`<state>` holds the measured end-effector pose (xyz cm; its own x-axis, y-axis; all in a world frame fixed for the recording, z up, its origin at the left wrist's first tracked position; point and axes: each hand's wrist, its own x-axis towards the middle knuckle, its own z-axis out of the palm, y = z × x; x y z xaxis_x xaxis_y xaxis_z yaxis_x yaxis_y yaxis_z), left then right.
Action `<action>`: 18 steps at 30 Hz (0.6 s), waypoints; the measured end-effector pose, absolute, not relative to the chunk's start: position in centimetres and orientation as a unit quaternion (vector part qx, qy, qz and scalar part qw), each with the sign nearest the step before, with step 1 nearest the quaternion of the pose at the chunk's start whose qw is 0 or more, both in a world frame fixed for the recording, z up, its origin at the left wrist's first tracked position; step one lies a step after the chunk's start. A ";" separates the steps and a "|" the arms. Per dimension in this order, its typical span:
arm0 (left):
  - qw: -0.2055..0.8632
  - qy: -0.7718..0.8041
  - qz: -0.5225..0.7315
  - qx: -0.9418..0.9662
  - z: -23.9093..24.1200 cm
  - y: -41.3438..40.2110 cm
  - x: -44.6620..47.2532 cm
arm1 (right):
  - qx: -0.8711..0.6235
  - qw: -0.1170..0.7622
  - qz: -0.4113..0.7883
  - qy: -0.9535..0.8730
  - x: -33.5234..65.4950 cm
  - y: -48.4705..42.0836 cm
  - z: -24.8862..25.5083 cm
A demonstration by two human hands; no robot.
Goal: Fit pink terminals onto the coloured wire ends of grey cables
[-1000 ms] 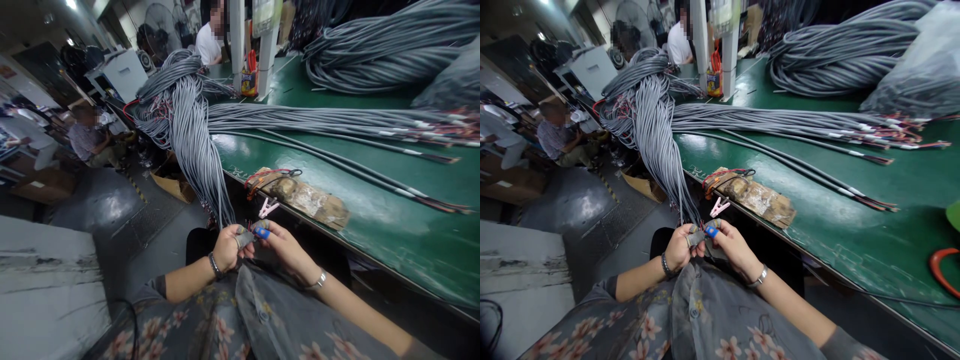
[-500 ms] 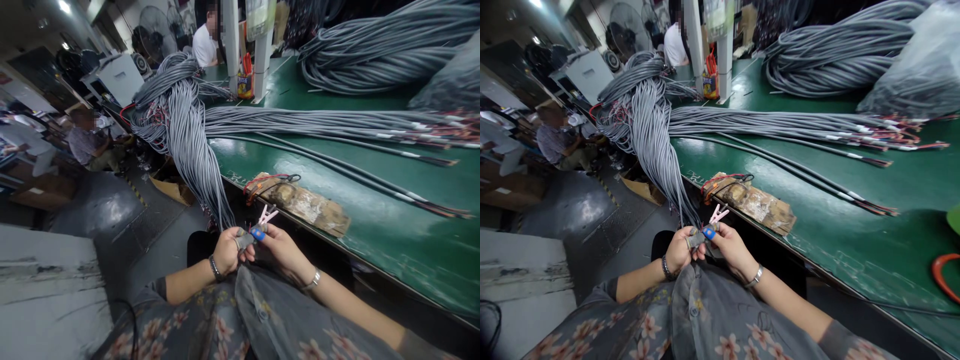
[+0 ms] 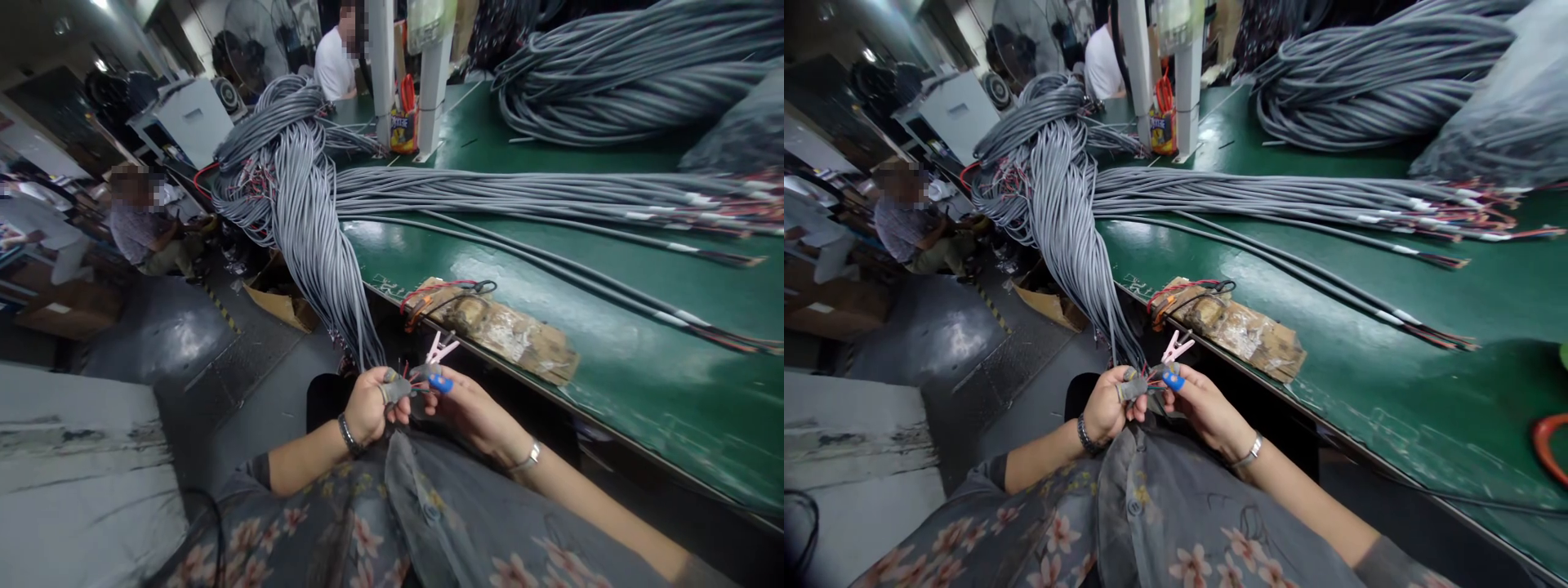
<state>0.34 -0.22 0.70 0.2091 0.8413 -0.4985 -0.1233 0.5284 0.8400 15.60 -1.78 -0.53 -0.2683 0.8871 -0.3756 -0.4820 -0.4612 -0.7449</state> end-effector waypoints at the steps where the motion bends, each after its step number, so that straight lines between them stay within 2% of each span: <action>1: 0.698 0.524 0.347 0.343 0.8 -0.2 0.4 | -0.398 0.449 0.758 -0.256 15.6 -1.8 -0.5; 12: 0.706 0.523 0.296 0.375 0.7 -0.2 0.5 | -0.482 0.450 0.672 -0.337 14.4 -1.3 0.0; 18: 0.692 0.528 0.328 0.367 0.7 -0.2 0.5 | -0.512 0.470 0.656 -0.293 14.0 -1.2 -0.3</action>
